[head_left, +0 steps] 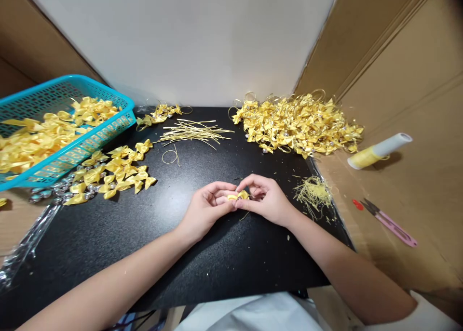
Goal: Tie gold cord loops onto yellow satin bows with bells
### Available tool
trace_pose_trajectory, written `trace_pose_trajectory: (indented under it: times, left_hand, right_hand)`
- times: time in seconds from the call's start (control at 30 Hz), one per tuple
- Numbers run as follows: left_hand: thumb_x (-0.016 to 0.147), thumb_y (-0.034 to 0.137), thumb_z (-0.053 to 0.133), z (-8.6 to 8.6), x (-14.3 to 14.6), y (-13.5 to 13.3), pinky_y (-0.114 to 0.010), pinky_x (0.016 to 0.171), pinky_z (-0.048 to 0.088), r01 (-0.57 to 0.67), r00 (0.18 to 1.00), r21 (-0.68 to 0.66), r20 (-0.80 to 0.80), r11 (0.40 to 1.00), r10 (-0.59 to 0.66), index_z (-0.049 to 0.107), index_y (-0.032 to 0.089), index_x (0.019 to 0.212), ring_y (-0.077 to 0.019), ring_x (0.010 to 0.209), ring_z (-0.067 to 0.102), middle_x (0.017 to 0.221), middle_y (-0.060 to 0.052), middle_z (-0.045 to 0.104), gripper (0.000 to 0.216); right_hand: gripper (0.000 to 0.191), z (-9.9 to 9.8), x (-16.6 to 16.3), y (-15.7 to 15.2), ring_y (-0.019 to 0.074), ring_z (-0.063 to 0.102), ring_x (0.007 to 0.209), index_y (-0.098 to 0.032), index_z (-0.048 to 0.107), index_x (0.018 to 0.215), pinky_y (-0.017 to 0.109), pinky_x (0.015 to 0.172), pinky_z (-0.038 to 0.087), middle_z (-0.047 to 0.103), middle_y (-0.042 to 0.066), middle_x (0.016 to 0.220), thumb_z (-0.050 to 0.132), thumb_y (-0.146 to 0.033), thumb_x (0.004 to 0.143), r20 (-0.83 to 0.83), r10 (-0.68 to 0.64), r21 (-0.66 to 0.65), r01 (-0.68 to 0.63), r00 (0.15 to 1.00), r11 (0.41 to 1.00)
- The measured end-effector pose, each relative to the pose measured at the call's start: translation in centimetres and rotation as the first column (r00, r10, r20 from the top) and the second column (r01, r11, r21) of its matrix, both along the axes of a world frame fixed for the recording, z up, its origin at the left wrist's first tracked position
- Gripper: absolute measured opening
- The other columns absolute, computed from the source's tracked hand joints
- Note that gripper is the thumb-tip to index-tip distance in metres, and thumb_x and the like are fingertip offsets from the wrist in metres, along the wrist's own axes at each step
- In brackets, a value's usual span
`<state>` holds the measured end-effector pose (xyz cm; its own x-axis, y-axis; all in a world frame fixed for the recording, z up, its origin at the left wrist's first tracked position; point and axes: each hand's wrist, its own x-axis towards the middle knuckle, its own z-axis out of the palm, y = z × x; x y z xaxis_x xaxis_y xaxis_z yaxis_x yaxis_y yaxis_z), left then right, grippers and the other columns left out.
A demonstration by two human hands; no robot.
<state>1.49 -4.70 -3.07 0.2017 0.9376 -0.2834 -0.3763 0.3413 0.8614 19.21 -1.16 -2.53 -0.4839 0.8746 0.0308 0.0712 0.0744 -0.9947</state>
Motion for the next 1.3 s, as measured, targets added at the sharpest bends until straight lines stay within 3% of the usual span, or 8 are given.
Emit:
trace_pose_trajectory:
  times: [0.13,0.27,0.53,0.73,0.87,1.03,1.17,1.3]
  left_hand:
    - [0.065,0.021,0.085,-0.2,0.0,-0.1,-0.016,0.069,0.056,0.004,1.0,0.006,-0.026,1.0,-0.004,0.066,0.014,0.093,-0.0083,0.066,0.07,0.075,0.0,0.075,0.035]
    - [0.065,0.021,0.085,-0.1,0.0,-0.2,-0.02,0.071,0.056,0.002,0.999,-0.018,-0.054,1.0,-0.003,0.063,0.014,0.096,-0.0095,0.067,0.07,0.077,0.0,0.075,0.038]
    - [0.059,0.026,0.087,0.7,0.3,0.1,-0.022,0.067,0.055,0.014,0.993,-0.067,-0.115,0.998,-0.022,0.062,0.014,0.091,-0.0109,0.062,0.068,0.07,0.001,0.072,0.043]
    - [0.068,0.033,0.082,0.5,0.4,-0.2,-0.022,0.061,0.052,0.115,0.98,0.008,-0.162,0.993,-0.112,0.059,0.014,0.085,-0.0136,0.064,0.069,0.065,-0.002,0.07,0.034]
    - [0.066,0.027,0.084,0.5,0.2,-0.1,-0.02,0.063,0.052,0.105,0.99,0.044,-0.099,0.994,-0.1,0.059,0.014,0.089,-0.0099,0.061,0.065,0.067,0.0,0.069,0.036]
    - [0.069,0.026,0.082,0.7,-0.1,0.3,-0.019,0.058,0.05,0.127,0.986,0.048,-0.114,0.991,-0.121,0.064,0.014,0.082,-0.0081,0.058,0.062,0.068,0.001,0.068,0.025]
    - [0.07,0.03,0.079,0.7,-0.4,0.3,-0.021,0.057,0.05,0.219,0.963,0.048,-0.17,0.974,-0.208,0.069,0.014,0.08,-0.0083,0.055,0.059,0.069,-0.001,0.068,0.021]
    - [0.072,0.032,0.078,1.0,-0.6,0.2,-0.022,0.058,0.051,0.369,0.92,0.039,-0.161,0.929,-0.358,0.07,0.014,0.079,-0.0102,0.058,0.06,0.07,-0.003,0.067,0.022]
  right_hand:
    - [0.022,-0.2,0.0,-0.3,0.0067,0.037,0.05,-0.018,0.07,0.075,0.023,0.049,0.028,0.057,-0.002,0.061,0.074,-0.04,0.076,0.081,-0.087,0.259,0.064,0.993,0.964]
    - [0.013,-0.3,0.2,-0.4,0.0097,0.046,0.052,-0.022,0.073,0.076,0.026,0.055,0.037,0.061,-0.001,0.062,0.072,-0.035,0.08,0.093,-0.131,0.464,0.073,0.987,0.883]
    - [0.013,-0.7,0.0,-0.6,0.0105,0.046,0.051,-0.023,0.071,0.07,0.026,0.052,0.037,0.064,0.0,0.063,0.075,-0.032,0.077,0.069,-0.191,0.442,0.141,0.979,0.886]
    - [0.018,-1.1,-0.1,-0.7,0.008,0.038,0.048,-0.02,0.069,0.065,0.024,0.048,0.029,0.058,-0.001,0.056,0.081,-0.034,0.069,0.093,-0.191,0.218,0.167,0.977,0.961]
    - [0.026,-1.0,0.0,-0.7,0.0063,0.032,0.045,-0.018,0.067,0.069,0.023,0.047,0.023,0.048,-0.005,0.051,0.083,-0.038,0.064,0.074,-0.067,0.014,0.066,0.995,0.998]
    - [0.032,0.1,0.7,0.2,0.0061,0.027,0.049,-0.02,0.061,0.086,0.023,0.048,0.02,0.034,-0.01,0.054,0.082,-0.027,0.063,-0.05,0.011,-0.054,-0.013,0.999,0.998]
    - [0.025,0.9,1.5,1.6,0.0073,0.025,0.049,-0.025,0.046,0.097,0.022,0.048,0.022,0.036,-0.009,0.061,0.058,-0.024,0.075,-0.334,-0.153,-0.229,0.078,0.93,0.97]
    - [0.025,1.2,1.6,2.4,0.0064,0.02,0.047,-0.024,0.039,0.091,0.02,0.046,0.018,0.034,-0.01,0.059,0.053,-0.018,0.07,-0.39,-0.304,-0.348,0.166,0.869,0.923]
